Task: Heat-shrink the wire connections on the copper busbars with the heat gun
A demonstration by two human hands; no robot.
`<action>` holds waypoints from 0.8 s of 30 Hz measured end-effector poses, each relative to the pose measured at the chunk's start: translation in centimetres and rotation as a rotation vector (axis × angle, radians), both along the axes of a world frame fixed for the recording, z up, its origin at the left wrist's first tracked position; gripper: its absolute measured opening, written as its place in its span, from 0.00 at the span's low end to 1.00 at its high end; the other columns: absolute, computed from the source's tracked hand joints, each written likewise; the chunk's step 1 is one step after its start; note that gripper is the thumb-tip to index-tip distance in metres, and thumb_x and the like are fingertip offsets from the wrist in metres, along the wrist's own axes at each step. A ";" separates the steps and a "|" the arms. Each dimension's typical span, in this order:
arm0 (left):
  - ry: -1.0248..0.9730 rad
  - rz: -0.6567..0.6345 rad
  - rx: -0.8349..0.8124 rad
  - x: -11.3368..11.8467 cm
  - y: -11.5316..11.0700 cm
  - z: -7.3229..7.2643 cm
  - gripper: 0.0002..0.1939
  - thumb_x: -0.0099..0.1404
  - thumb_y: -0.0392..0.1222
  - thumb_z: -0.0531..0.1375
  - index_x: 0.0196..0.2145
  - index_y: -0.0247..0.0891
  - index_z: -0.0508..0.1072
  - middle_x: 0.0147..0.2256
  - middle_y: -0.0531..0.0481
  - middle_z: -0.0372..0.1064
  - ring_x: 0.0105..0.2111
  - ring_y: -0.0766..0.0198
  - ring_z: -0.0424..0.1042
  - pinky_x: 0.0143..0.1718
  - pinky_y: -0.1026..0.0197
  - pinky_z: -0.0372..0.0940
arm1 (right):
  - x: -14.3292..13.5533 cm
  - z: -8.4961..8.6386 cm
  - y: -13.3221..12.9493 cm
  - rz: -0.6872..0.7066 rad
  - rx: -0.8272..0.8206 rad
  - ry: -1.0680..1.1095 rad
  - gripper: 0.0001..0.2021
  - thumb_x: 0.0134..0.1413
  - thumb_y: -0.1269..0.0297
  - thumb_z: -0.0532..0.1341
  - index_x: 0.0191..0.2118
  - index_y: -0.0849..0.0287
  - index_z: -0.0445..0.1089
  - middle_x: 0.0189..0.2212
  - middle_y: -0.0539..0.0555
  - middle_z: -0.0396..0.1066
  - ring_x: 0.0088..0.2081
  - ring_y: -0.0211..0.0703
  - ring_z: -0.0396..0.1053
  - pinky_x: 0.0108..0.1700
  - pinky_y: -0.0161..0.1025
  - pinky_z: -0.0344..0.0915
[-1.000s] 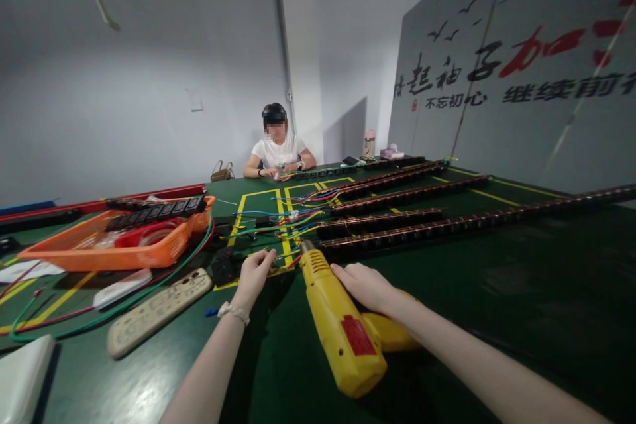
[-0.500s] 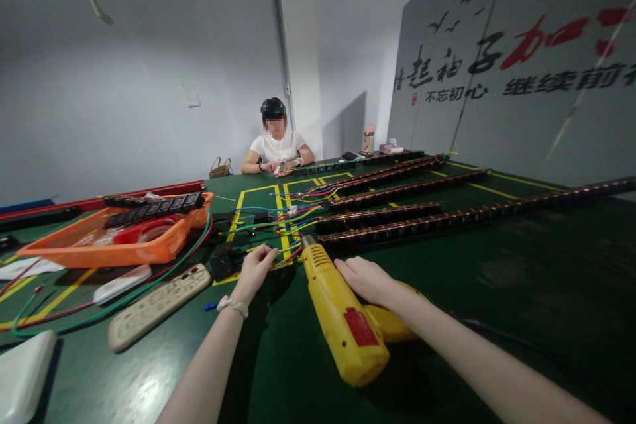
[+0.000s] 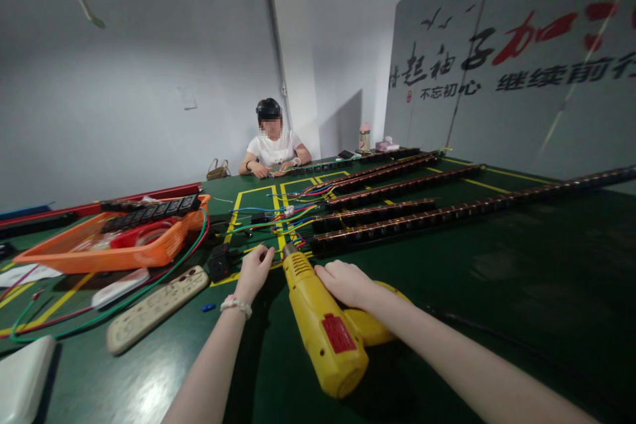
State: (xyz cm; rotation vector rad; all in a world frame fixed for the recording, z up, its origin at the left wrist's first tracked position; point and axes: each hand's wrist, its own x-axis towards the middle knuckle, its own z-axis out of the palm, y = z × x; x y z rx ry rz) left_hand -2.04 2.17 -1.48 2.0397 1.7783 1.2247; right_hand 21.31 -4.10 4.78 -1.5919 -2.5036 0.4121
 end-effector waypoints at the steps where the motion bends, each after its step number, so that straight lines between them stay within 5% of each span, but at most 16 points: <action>1: 0.009 0.000 -0.001 0.0 0.1 0.0 0.20 0.61 0.53 0.49 0.19 0.38 0.57 0.18 0.57 0.53 0.21 0.68 0.55 0.25 0.65 0.48 | -0.1 -0.1 0.0 -0.005 0.002 0.004 0.28 0.63 0.55 0.36 0.38 0.62 0.72 0.38 0.63 0.72 0.40 0.53 0.70 0.39 0.43 0.60; 14: 0.017 -0.094 -0.089 -0.2 0.5 -0.1 0.20 0.63 0.51 0.46 0.26 0.36 0.70 0.26 0.48 0.69 0.28 0.62 0.65 0.32 0.62 0.57 | -1.6 0.0 0.3 0.106 0.039 -0.028 0.23 0.62 0.59 0.39 0.42 0.60 0.70 0.39 0.61 0.72 0.41 0.53 0.69 0.38 0.44 0.61; 24: -0.013 -0.118 -0.088 -0.2 0.2 0.0 0.20 0.64 0.51 0.45 0.29 0.36 0.69 0.29 0.47 0.69 0.31 0.61 0.66 0.34 0.62 0.58 | -1.5 -0.1 0.4 0.122 0.032 0.001 0.24 0.63 0.58 0.38 0.42 0.59 0.70 0.39 0.61 0.72 0.41 0.52 0.69 0.39 0.44 0.61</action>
